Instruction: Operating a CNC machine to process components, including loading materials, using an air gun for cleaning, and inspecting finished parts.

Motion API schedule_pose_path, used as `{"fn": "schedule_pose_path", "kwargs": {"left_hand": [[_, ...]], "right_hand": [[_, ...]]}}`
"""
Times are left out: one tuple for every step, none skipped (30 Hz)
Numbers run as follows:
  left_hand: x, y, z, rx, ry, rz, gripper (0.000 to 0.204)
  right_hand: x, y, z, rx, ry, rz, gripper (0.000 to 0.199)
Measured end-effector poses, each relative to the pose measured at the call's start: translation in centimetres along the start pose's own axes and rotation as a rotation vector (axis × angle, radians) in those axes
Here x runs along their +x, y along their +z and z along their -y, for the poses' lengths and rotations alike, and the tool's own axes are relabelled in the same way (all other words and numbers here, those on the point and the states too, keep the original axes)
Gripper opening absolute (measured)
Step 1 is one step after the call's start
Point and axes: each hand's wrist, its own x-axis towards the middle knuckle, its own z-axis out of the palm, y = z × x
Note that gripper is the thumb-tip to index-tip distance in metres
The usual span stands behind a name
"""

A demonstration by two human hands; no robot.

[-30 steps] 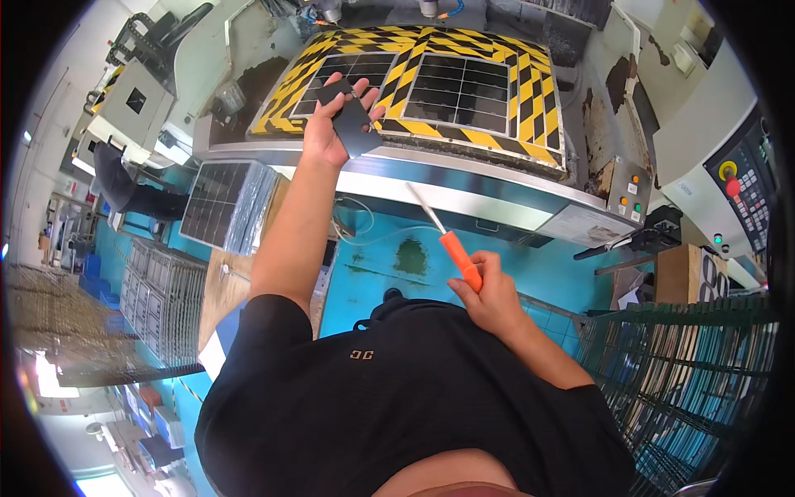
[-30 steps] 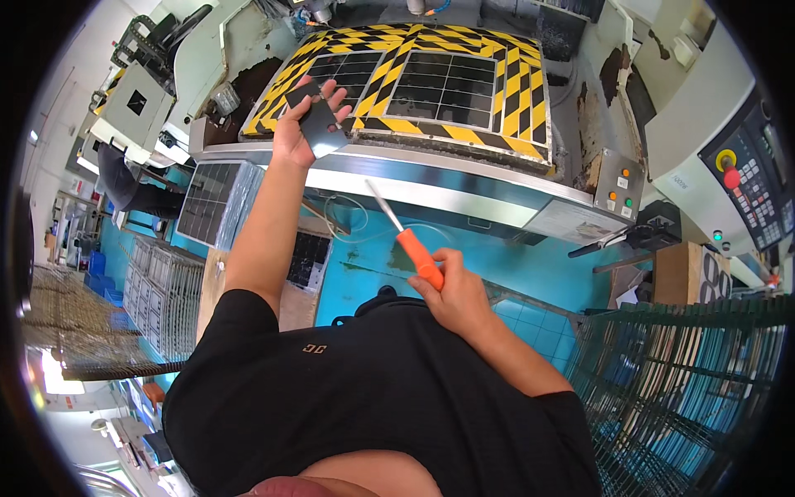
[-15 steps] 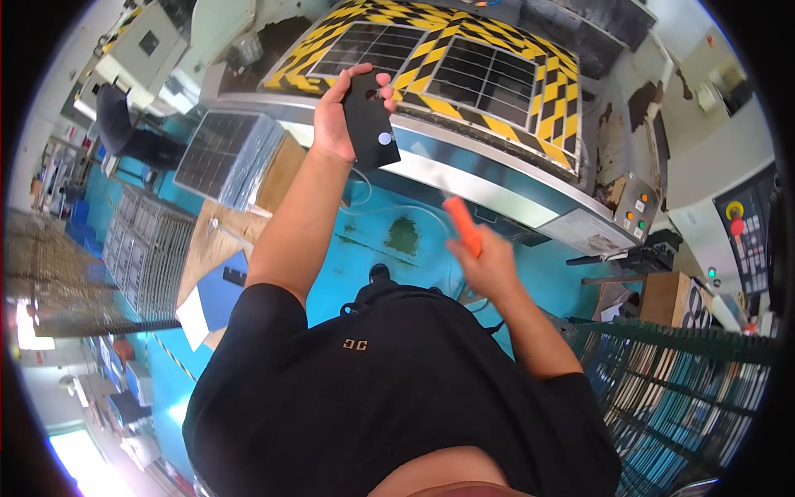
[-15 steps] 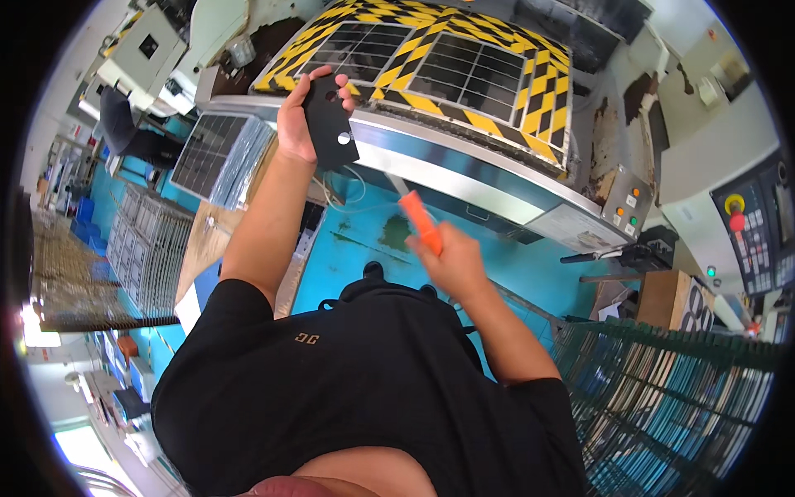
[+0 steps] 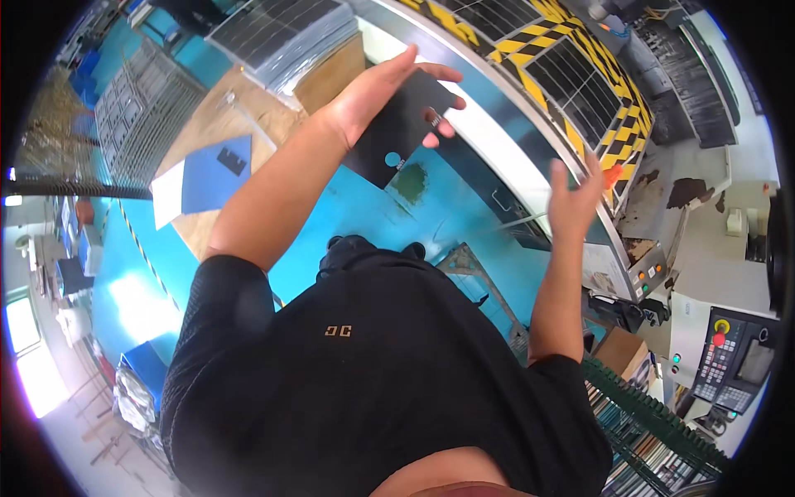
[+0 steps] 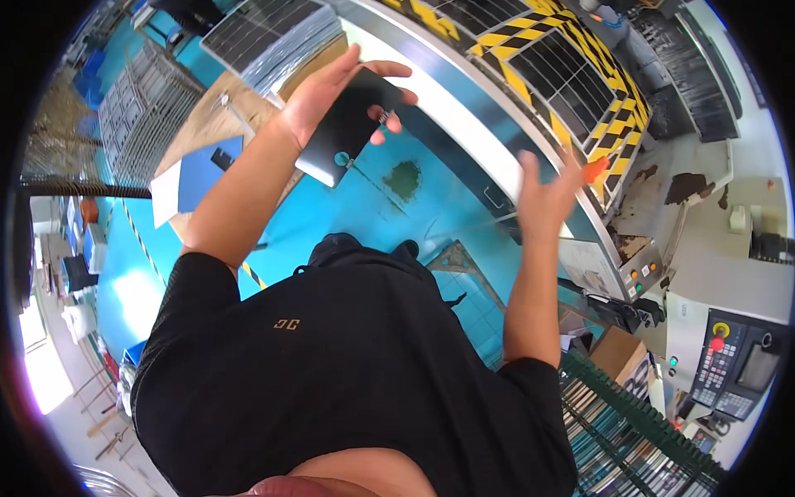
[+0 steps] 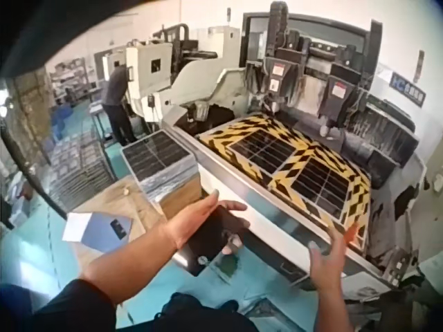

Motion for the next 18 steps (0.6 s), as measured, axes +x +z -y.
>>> {"fn": "schedule_pose_path", "kwargs": {"left_hand": [[-1.1, 0.1, -0.2, 0.126, -0.076, -0.002, 0.068], [-2.1, 0.2, -0.5, 0.25, -0.151, 0.002, 0.07], [-3.3, 0.6, -0.8, 0.307, -0.211, 0.015, 0.072], [-4.4, 0.9, -1.0, 0.385, -0.238, 0.006, 0.074], [-5.5, 1.2, -1.5, 0.406, -0.29, 0.022, 0.074], [-6.8, 1.2, -2.1, 0.43, -0.339, 0.037, 0.074], [-8.0, 0.6, -2.4, 0.422, -0.325, 0.03, 0.074], [-9.1, -0.1, -2.9, 0.405, -0.381, 0.058, 0.075], [-10.3, -1.1, -3.6, 0.394, -0.439, 0.087, 0.076], [-11.9, -3.0, -4.6, 0.394, -0.426, 0.081, 0.076], [-13.9, -5.7, -5.7, 0.25, -0.307, 0.127, 0.077], [-16.1, -8.2, -6.1, 0.105, -0.188, 0.178, 0.078], [-18.4, -10.4, -5.4, -0.257, -0.017, 0.124, 0.069], [-20.5, -11.4, -4.4, -0.254, -0.015, 0.134, 0.069], [-22.7, -11.5, -2.7, -0.215, 0.171, 0.018, 0.062], [-24.7, -11.1, -1.4, -0.179, 0.357, -0.102, 0.057], [-26.2, -10.4, -0.7, -0.189, 0.353, -0.096, 0.057], [-27.4, -9.7, -0.3, -0.124, 0.371, -0.158, 0.052]], "right_hand": [[0.1, 0.3, 4.0, 0.59, 0.193, 0.314, 0.042], [0.3, 0.0, 7.7, 0.82, 0.334, 0.559, 0.038], [0.8, 0.0, 11.2, 0.995, 0.389, 0.656, 0.035], [1.3, 0.0, 14.1, 1.087, 0.359, 0.729, 0.033], [1.9, 0.3, 16.6, 1.115, 0.319, 0.841, 0.03], [2.2, 0.7, 18.7, 1.143, 0.276, 0.954, 0.027], [1.9, 1.2, 19.9, 1.138, 0.264, 0.968, 0.027], [1.5, 1.6, 20.8, 1.133, 0.3, 1.094, 0.023], [1.0, 2.2, 22.0, 1.127, 0.337, 1.213, 0.02], [0.2, 2.4, 23.7, 1.125, 0.323, 1.221, 0.02], [-1.0, 2.0, 25.4, 1.192, 0.463, 1.096, 0.019], [-2.2, 1.8, 27.1, 1.248, 0.603, 0.962, 0.02], [-3.6, 1.8, 28.6, 1.34, 0.732, 0.898, 0.018], [-5.0, 1.7, 30.0, 1.426, 0.782, 0.914, 0.017], [-6.5, 1.4, 31.9, 1.419, 0.845, 0.937, 0.021], [-8.1, 1.0, 33.8, 1.41, 0.91, 0.965, 0.027], [-9.7, 1.0, 35.4, 1.446, 0.938, 0.972, 0.029], [-11.0, 1.2, 36.9, 1.484, 0.965, 0.983, 0.031]]}}
